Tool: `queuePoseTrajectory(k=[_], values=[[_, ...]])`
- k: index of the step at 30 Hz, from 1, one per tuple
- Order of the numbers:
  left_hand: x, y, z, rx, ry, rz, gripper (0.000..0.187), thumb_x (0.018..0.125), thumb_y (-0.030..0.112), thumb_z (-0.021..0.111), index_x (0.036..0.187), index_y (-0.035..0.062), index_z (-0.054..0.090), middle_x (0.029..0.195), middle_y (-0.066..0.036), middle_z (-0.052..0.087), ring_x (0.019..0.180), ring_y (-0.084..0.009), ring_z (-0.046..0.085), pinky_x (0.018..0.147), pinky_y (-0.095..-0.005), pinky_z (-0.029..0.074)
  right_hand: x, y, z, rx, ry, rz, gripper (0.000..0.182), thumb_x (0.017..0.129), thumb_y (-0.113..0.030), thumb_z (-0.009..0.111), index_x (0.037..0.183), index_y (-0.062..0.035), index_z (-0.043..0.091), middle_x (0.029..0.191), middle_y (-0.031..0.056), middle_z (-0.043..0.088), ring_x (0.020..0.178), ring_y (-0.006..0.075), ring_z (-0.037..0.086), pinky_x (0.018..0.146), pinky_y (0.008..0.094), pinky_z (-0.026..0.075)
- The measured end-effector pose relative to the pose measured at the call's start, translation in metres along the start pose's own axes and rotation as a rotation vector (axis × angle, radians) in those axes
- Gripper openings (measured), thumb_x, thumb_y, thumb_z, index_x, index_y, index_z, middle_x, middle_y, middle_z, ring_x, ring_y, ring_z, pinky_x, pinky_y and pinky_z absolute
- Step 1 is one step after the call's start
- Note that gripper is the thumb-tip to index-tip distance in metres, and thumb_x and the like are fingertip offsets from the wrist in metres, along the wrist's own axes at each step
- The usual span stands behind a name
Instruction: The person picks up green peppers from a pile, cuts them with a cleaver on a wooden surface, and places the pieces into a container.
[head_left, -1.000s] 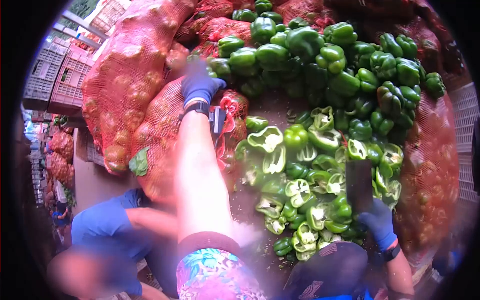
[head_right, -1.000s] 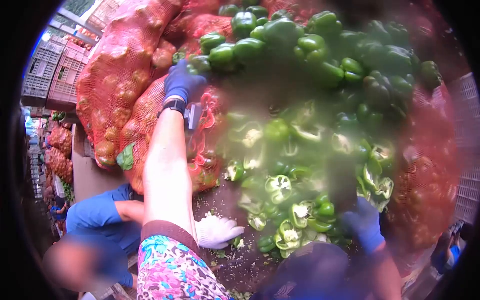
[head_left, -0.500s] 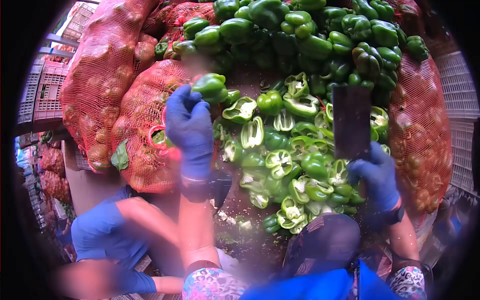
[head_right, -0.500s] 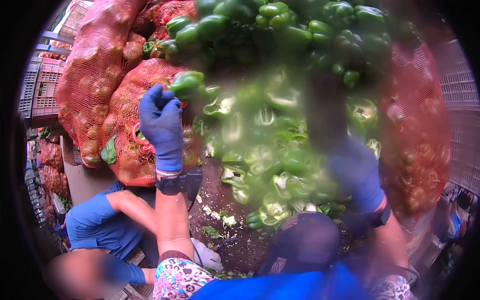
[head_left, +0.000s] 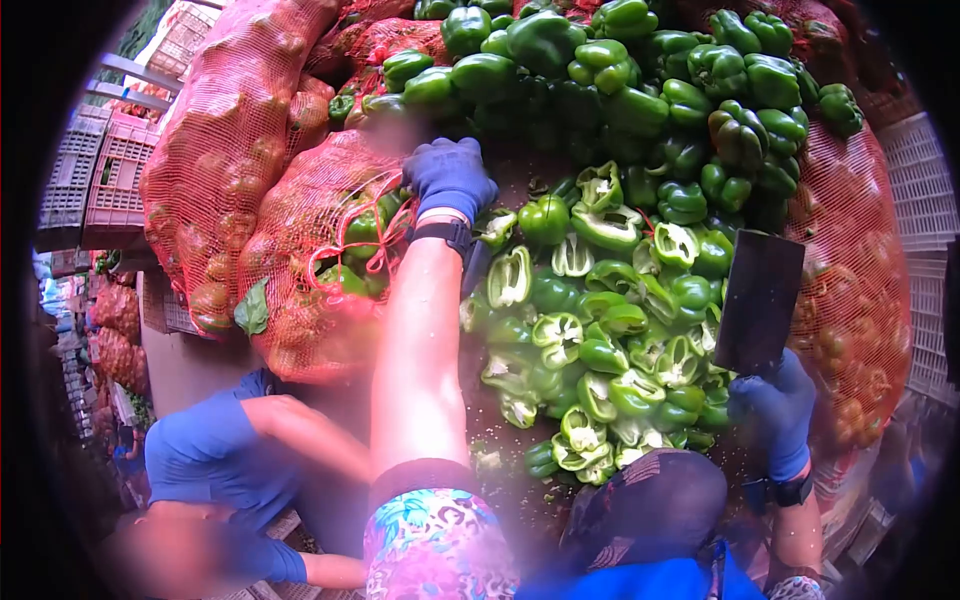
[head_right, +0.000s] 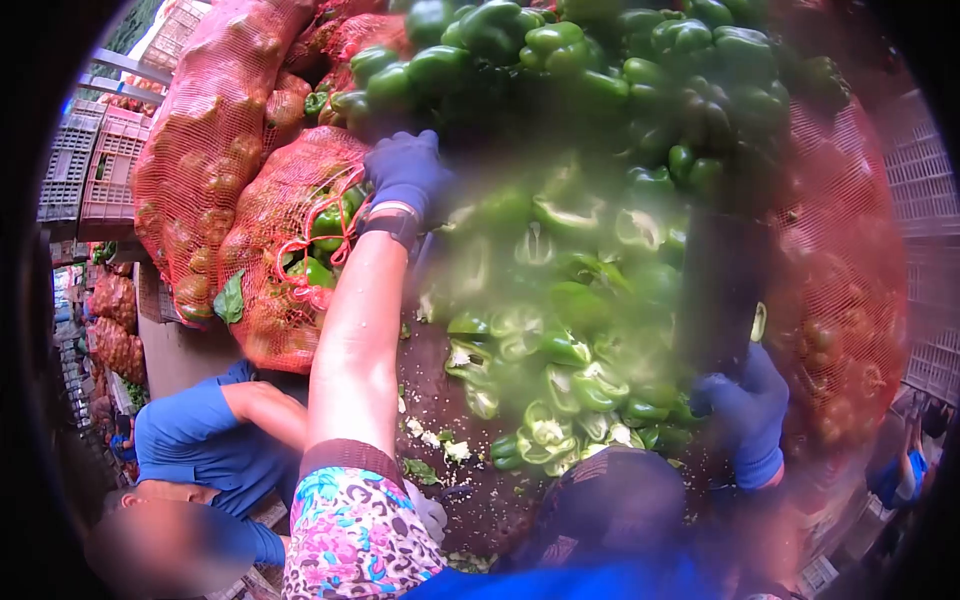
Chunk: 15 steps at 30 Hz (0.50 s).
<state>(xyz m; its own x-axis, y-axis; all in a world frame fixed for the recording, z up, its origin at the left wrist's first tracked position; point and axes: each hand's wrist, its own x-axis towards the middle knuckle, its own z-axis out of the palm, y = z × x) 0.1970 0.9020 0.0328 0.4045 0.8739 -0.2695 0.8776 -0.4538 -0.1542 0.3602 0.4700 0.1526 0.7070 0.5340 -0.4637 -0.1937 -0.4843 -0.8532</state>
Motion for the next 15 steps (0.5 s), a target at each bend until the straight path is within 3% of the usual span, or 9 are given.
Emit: queuePoseTrajectory(k=[3,6,9,12,15], values=[[0.002,-0.009,0.003,0.016,-0.037,0.085,0.054,0.089,0.035,0.082,0.138,0.0172,0.07,0.137,-0.018,0.074,0.128,-0.0402,0.072,0.103,-0.055,0.06,-0.004,0.014,-0.013,-0.158,-0.028,0.026,0.034,0.087,-0.004,0.07,0.12,-0.0008,0.071,0.087,0.0002,0.068,0.07,0.0102,0.064,0.063,0.0278,0.052],[-0.02,-0.034,-0.011,-0.128,-0.184,0.082,0.059,0.087,0.037,0.078,0.138,0.01,0.068,0.14,-0.02,0.074,0.132,-0.0377,0.072,0.11,-0.0508,0.057,-0.01,0.025,-0.013,-0.057,-0.049,0.064,0.035,0.086,-0.003,0.07,0.121,-0.0003,0.07,0.087,0.0008,0.068,0.07,0.0102,0.064,0.063,0.0281,0.053],[-0.033,-0.02,-0.005,-0.136,-0.273,0.094,0.062,0.086,0.038,0.076,0.141,0.0097,0.066,0.142,-0.022,0.073,0.132,-0.0389,0.071,0.111,-0.0495,0.056,-0.016,0.034,-0.01,-0.018,-0.041,0.064,0.041,0.086,0.004,0.067,0.126,0.0039,0.073,0.088,0.0034,0.072,0.067,0.0092,0.062,0.061,0.0273,0.05],[-0.035,0.008,0.018,-0.136,-0.14,0.17,0.063,0.086,0.034,0.077,0.141,0.007,0.064,0.134,-0.024,0.074,0.13,-0.0397,0.072,0.111,-0.0486,0.057,-0.02,0.038,-0.006,0.007,-0.045,0.063,0.04,0.086,0.003,0.066,0.126,0.0053,0.072,0.087,0.004,0.072,0.067,0.0095,0.062,0.061,0.0276,0.05],[-0.061,0.015,0.016,-0.339,-0.158,0.124,0.061,0.082,0.029,0.08,0.137,0.0058,0.065,0.134,-0.024,0.072,0.131,-0.0406,0.071,0.11,-0.0478,0.057,-0.023,0.045,-0.01,-0.04,-0.057,-0.034,0.038,0.084,0.0,0.067,0.122,0.0027,0.071,0.085,0.0028,0.068,0.065,0.0103,0.06,0.06,0.0272,0.05]])
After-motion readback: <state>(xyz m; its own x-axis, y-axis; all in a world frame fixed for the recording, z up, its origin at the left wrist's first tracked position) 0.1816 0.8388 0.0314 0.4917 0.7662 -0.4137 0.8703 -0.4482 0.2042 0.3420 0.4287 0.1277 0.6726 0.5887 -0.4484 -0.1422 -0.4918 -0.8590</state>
